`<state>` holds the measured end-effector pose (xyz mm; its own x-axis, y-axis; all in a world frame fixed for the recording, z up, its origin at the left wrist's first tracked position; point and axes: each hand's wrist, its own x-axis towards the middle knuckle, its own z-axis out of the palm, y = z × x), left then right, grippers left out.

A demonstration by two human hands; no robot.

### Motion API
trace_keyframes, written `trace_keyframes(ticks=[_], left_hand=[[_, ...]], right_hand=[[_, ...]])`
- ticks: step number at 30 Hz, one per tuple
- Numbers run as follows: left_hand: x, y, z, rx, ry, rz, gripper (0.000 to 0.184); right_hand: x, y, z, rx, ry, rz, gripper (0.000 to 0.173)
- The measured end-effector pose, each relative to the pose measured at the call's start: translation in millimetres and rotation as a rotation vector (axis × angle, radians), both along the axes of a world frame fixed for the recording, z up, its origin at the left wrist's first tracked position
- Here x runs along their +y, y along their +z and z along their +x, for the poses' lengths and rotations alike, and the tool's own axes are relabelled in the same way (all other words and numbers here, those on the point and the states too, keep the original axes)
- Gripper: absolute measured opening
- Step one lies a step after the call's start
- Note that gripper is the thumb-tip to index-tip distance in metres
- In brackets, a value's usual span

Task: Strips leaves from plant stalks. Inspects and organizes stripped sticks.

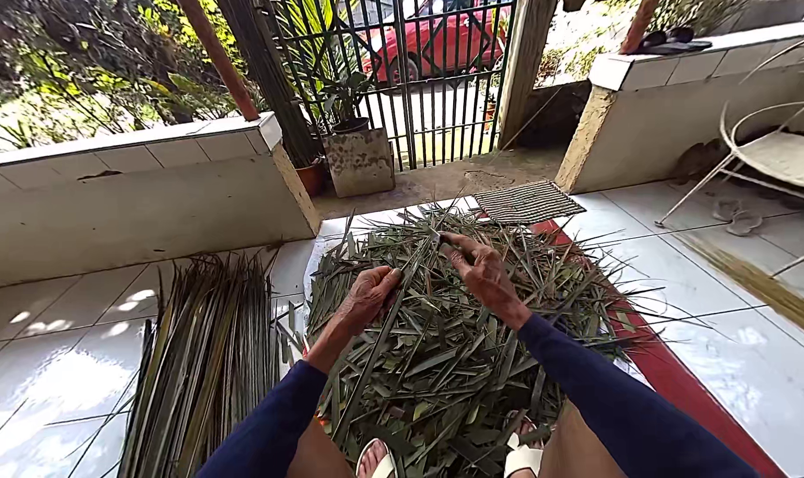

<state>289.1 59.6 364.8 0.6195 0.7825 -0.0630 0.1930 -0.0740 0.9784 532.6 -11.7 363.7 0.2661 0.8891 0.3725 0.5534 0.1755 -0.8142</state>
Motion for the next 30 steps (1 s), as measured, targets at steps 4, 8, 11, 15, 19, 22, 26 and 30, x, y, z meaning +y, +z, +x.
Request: trace_keyframes(ticks=[4, 8, 11, 15, 19, 22, 26, 30], left_hand=[[-4, 4, 14, 0.018, 0.025, 0.099, 0.035], [-7, 6, 20, 0.028, 0.021, 0.155, 0.035], [-7, 6, 20, 0.033, 0.009, 0.167, 0.035], [-7, 7, 18, -0.019, -0.017, 0.126, 0.035], [-7, 10, 16, -0.056, -0.033, 0.096, 0.033], [-8, 11, 15, -0.061, -0.025, 0.1, 0.033], [-9, 11, 12, -0.052, -0.017, 0.114, 0.033], [-9, 11, 11, -0.046, -0.016, 0.135, 0.032]], right_hand=[[0, -11, -19, -0.06, 0.06, -0.047, 0.034], [-1, -8, -18, -0.069, 0.039, -0.053, 0.035], [0, -8, -16, -0.086, 0.025, -0.038, 0.034], [-1, -6, -15, -0.09, 0.024, -0.017, 0.033], [-1, -3, -15, -0.108, 0.011, -0.014, 0.032], [0, -3, -17, -0.137, -0.009, -0.001, 0.032], [-1, -1, -19, -0.151, -0.023, -0.008, 0.032], [1, 1, -18, -0.107, -0.058, 0.035, 0.032]])
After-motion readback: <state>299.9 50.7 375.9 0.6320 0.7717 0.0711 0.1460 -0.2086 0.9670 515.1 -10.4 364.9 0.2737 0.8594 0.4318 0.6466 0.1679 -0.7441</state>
